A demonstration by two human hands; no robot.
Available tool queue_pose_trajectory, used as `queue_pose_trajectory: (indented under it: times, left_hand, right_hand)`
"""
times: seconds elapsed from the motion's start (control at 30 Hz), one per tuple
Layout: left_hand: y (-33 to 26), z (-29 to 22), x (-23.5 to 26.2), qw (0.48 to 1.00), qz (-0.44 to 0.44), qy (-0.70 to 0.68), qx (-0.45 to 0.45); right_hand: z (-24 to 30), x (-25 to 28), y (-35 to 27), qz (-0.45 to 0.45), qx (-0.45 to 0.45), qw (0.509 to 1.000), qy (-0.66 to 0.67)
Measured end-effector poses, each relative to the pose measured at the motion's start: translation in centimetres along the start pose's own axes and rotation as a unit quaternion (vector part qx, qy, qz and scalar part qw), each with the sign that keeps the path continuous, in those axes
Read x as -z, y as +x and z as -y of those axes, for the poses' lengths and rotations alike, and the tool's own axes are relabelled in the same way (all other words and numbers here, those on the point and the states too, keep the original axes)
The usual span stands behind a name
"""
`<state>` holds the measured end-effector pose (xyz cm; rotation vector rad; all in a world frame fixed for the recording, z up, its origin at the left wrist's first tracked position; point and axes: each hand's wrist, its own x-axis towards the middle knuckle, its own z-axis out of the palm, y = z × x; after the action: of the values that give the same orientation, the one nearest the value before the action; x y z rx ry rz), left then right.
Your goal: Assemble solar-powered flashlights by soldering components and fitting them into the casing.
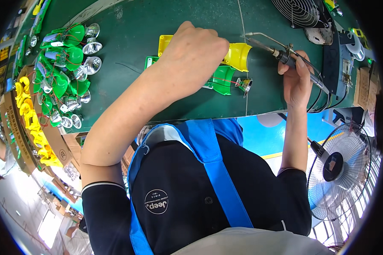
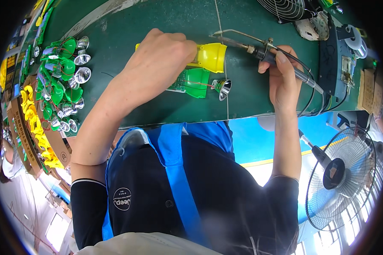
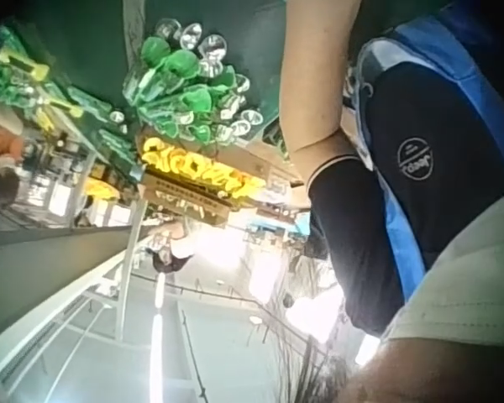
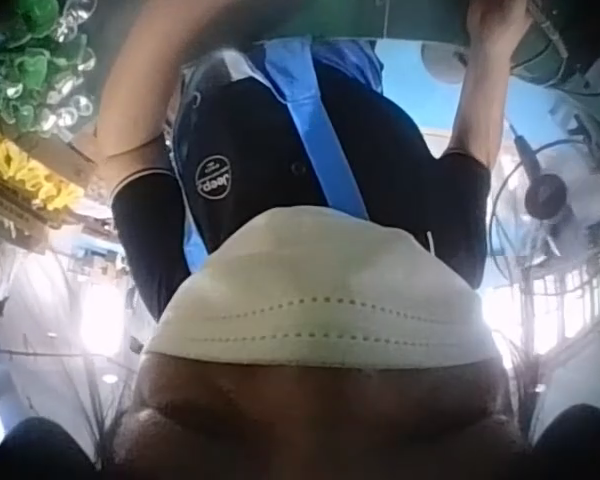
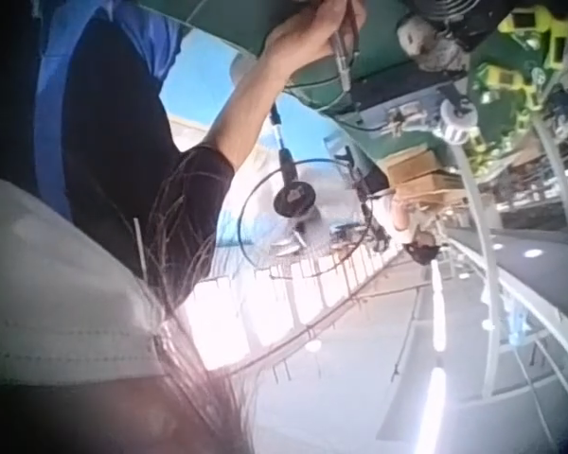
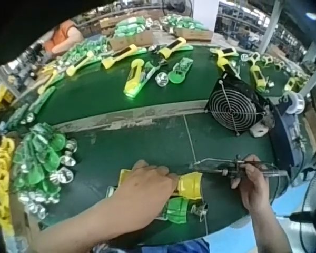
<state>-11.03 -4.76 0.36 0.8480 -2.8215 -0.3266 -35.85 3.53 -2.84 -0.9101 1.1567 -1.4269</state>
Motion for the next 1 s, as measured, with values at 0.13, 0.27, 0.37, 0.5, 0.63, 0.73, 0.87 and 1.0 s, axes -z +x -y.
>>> queue_pose_trajectory:
  times: [0.13,0.27,0.37,0.5,0.63,0.73,0.87,1.0]
  left_hand:
    - [-2.8,0.5,2.4,0.99,-0.136,-0.009,0.038]
    - [-10.5,1.4,4.5,0.959,-0.037,-0.042,0.276]
    - [-12.5,1.6,2.7,0.918,-0.019,-0.109,0.381]
    - [-11.0,0.6,1.0,0.797,-0.212,-0.405,0.395]
    - [-10.2,0.8,0.5,0.851,-0.315,-0.353,0.229]
    - [-9.0,0.5,0.7,0.938,-0.27,-0.214,0.035]
    - [-7.5,0.8,0.7,0.978,-0.15,-0.118,-0.083]
    - [-6.3,0.7,0.5,0.982,-0.117,-0.121,-0.08]
  right_hand:
    - [-0.3,-0.3,-0.2,-0.013,0.026,1.0,0.011]
    - [-0.6,-0.9,-1.6,-0.049,0.024,0.998,0.034]
    - [-1.2,-1.9,-0.8,-0.027,0.045,0.998,0.044]
    - [-0.7,-3.5,-1.0,-0.027,0.045,0.995,0.082]
    - [-0.8,-2.2,-2.7,-0.03,0.044,0.996,0.078]
    - [-0.9,-2.2,-3.5,-0.04,0.032,0.997,0.06]
    - [-0.3,-2.4,-3.6,-0.004,-0.006,1.0,0.006]
    - [0.6,-2.6,-3.0,0.03,-0.028,0.999,-0.027]
